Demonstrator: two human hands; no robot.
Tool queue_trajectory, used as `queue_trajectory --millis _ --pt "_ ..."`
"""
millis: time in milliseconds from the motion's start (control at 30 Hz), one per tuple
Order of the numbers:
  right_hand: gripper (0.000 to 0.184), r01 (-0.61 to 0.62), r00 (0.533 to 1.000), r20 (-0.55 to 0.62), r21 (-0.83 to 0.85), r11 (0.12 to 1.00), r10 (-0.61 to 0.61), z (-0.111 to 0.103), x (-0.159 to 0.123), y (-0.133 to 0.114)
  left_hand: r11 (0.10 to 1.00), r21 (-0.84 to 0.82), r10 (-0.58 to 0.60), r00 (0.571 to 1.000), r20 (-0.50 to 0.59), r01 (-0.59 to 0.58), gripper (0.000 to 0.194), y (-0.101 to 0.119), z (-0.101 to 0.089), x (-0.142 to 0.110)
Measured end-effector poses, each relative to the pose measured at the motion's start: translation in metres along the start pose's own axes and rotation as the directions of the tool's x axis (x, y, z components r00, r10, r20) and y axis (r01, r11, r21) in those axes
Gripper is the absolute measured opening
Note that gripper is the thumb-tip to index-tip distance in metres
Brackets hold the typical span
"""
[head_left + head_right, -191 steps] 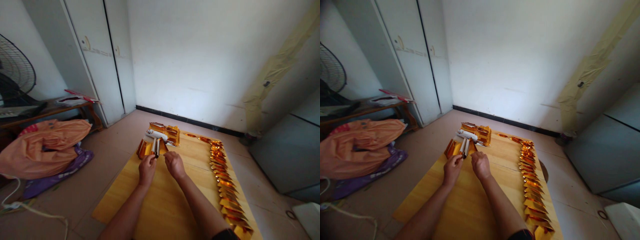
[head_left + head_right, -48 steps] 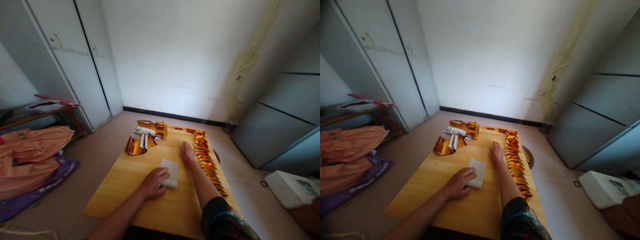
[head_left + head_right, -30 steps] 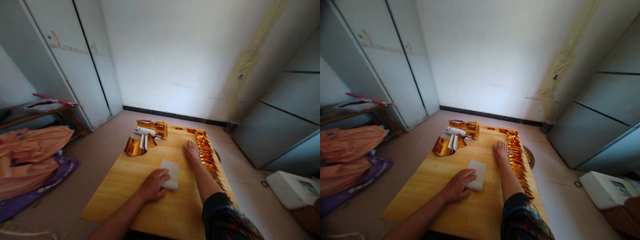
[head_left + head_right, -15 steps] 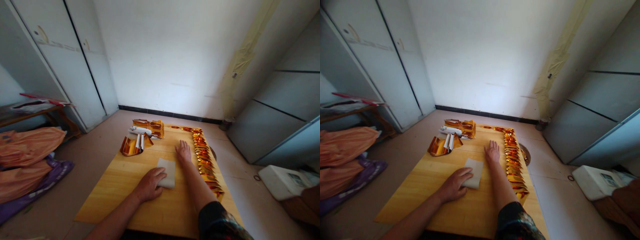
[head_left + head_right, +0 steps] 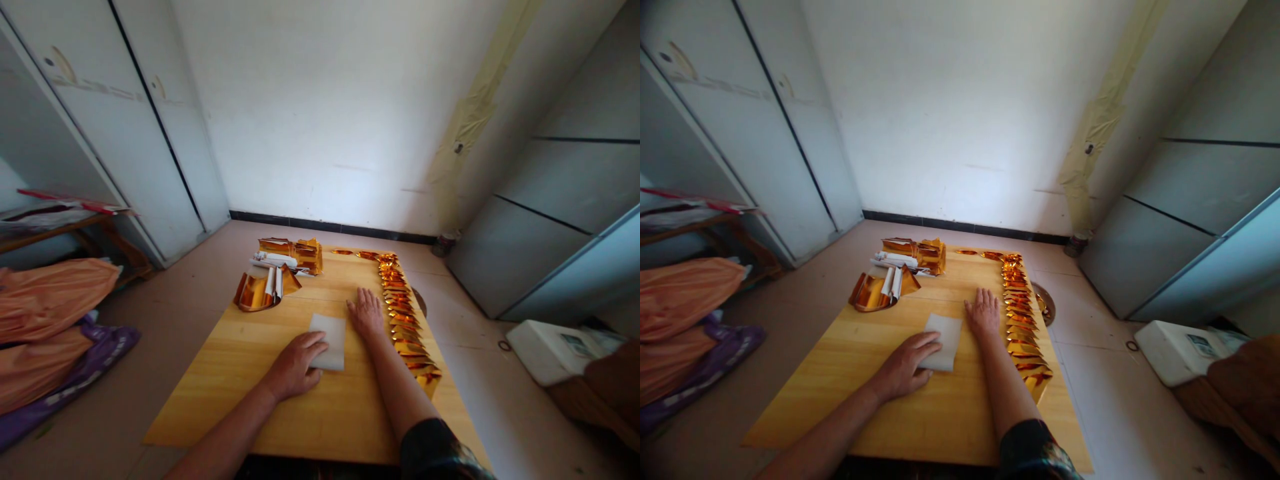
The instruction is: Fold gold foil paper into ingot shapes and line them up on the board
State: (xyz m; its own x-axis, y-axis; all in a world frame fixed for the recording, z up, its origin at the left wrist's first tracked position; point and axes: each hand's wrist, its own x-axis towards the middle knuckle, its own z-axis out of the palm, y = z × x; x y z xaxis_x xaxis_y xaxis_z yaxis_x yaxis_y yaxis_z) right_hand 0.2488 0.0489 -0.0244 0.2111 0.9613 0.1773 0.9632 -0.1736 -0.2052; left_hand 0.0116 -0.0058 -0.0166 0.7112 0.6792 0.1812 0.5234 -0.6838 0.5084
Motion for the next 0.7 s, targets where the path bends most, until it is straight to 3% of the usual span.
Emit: queue_trajectory --millis 167,700 --pt "0.060 -0.058 0.998 -0.011 -0.010 0.998 0.058 -0.002 0.004 0.001 1.000 0.004 -0.004 1.000 0.009 0.004 0.059 -0.001 0.000 0.000" --pt "0.061 -0.082 0.996 -0.037 -0.010 0.997 0.081 -0.003 0.006 0.015 1.000 -0.006 -0.017 1.000 0.005 0.017 0.059 -0.002 0.001 0.000"
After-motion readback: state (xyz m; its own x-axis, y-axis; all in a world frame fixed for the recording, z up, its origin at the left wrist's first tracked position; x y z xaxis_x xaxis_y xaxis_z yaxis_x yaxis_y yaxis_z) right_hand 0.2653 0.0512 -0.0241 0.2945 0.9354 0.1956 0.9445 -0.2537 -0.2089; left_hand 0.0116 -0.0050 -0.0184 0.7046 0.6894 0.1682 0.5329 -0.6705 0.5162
